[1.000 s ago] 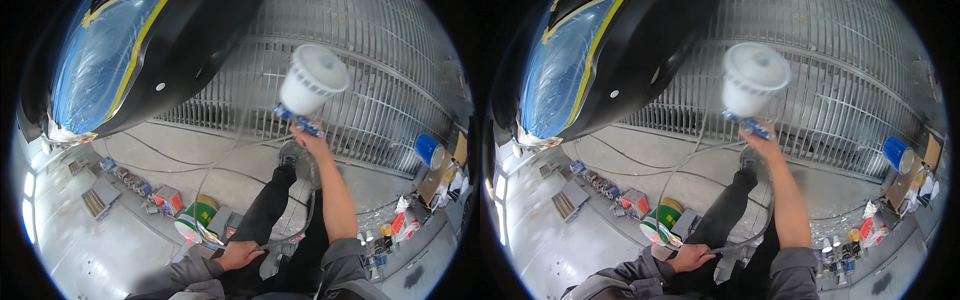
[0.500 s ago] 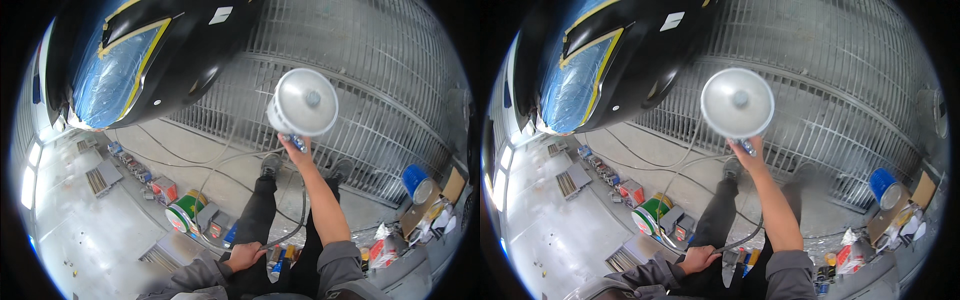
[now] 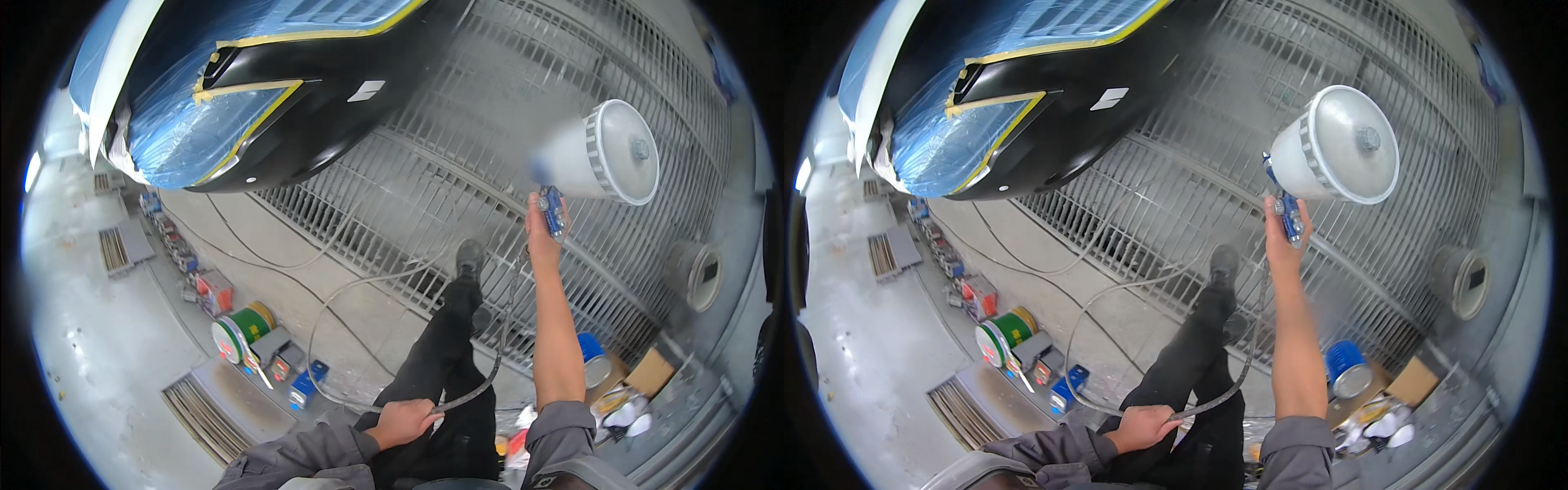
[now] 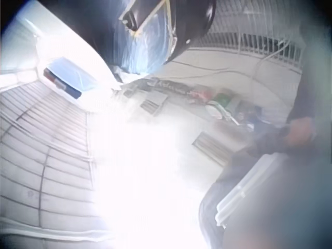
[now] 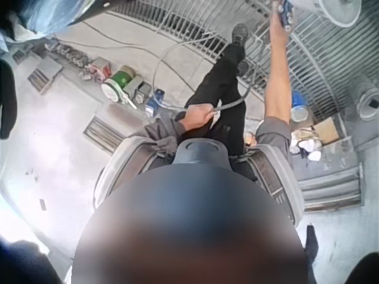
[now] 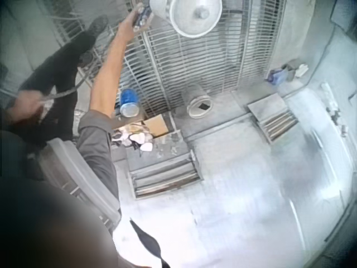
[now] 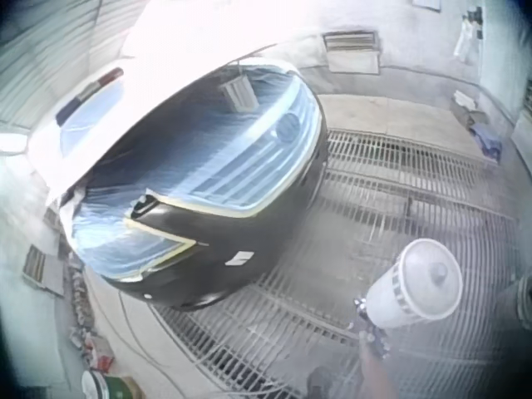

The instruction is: The person uses a spray gun to apply paint to the front bumper of a car. The car is masked with plastic and tape, and the person moves around the bumper to cover different areas with paint.

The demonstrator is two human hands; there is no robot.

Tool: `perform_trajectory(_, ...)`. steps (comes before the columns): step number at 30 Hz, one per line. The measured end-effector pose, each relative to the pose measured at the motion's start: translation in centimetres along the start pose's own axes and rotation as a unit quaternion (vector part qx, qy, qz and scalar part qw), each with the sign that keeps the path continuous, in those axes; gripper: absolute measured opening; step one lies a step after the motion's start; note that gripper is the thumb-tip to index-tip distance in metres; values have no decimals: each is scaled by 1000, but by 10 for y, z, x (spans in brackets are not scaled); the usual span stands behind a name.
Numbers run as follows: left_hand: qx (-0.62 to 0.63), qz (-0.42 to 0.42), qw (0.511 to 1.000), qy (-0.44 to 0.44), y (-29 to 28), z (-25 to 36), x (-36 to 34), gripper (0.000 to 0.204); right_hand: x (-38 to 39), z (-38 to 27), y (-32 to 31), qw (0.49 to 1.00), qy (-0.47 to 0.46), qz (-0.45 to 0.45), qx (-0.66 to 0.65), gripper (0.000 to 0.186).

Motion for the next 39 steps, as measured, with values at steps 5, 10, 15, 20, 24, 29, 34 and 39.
perform_trajectory(5, 14, 4, 1000, -12, 27, 23, -90, 43, -6, 6, 42, 925, -172, -276, 199, 42)
perform_trajectory(10, 18, -29, 998, -54, 1, 57, -158, 42, 47, -8, 103, 787, -71, -607, 81, 65)
perform_trajectory(15, 38, 25, 991, -126, 8, 82, -189, 40, 40, -33, 138, 799, 318, -491, -137, 61)
perform_trajectory(20, 47, 83, 977, -190, 25, 123, -220, 41, -45, -190, 183, 865, -5, -490, 108, 10)
perform_trajectory(24, 60, 133, 961, -234, 50, 168, -253, 43, -142, -215, 137, 852, 144, -464, 196, 26)
perform_trajectory(29, 47, 223, 945, -235, 67, 266, -325, 39, -262, -241, 81, 870, 48, -465, 158, 23)
perform_trajectory(34, 118, 292, 931, -187, 43, 389, -409, 39, -376, -299, 56, 856, -36, -470, 215, 25)
perform_trajectory(39, 153, 238, 944, -168, 74, 454, -491, 40, -470, -347, 68, 861, -9, -471, 193, 22)
Point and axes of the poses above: each hand's wrist, its own x-axis away from the middle knuckle, its own y-axis out of the palm, z = x × y, the point moved 4 cm from there along -x, towards the middle knuckle, and after that the axes turned 12 degrees about z, right-handed, at the moved point
